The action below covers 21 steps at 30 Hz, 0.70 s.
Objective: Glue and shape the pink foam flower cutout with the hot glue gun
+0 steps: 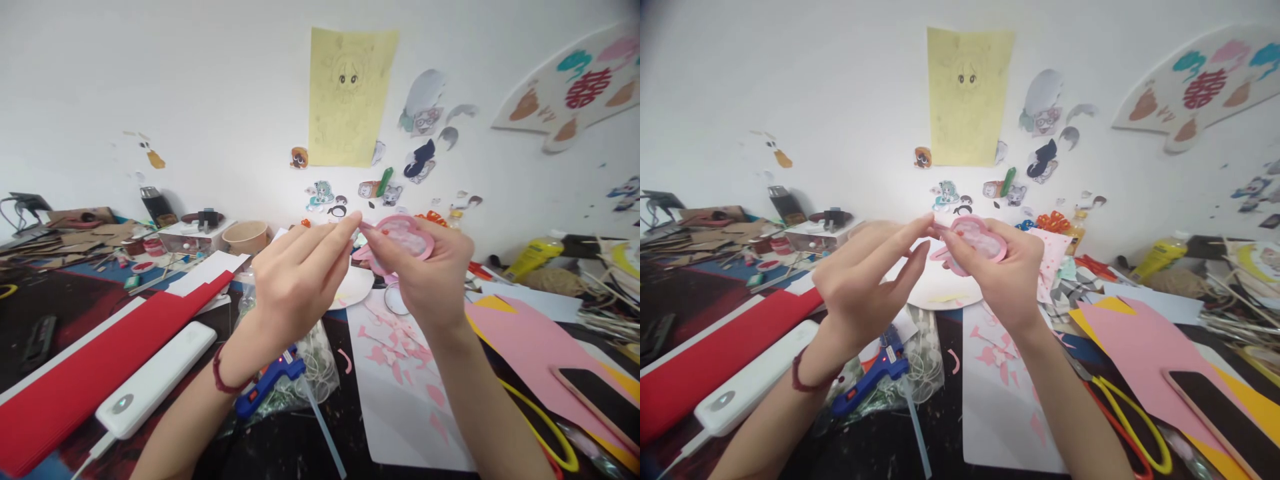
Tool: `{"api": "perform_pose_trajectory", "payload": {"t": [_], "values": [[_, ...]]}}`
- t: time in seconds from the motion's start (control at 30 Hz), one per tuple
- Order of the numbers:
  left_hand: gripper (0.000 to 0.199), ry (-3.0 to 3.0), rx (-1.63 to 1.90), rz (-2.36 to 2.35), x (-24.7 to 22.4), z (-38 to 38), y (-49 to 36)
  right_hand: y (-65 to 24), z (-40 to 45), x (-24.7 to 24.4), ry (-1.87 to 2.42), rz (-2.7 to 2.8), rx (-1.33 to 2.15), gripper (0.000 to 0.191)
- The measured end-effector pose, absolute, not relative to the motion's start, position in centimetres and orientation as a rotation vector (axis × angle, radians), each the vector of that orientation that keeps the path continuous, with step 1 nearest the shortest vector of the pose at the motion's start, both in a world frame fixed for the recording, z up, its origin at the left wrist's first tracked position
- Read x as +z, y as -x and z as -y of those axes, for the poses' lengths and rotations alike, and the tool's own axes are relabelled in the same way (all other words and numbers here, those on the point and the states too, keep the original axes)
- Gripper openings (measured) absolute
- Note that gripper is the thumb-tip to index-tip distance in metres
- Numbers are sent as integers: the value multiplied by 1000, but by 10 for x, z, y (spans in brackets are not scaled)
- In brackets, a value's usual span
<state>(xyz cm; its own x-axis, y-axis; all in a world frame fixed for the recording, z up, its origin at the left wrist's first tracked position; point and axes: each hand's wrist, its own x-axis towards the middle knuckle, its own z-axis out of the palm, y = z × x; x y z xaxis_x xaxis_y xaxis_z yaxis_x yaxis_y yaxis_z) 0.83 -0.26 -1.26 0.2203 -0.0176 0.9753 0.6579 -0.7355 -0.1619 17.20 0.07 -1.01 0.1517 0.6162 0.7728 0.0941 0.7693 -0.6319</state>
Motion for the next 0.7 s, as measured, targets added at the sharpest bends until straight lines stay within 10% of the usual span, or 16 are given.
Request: {"api": "perform_pose_trajectory", "payload": {"t": [0.7], "values": [[25,2034,-1659,499,-7,5,-7,-170,3,-8,669,1406,269,7]]}}
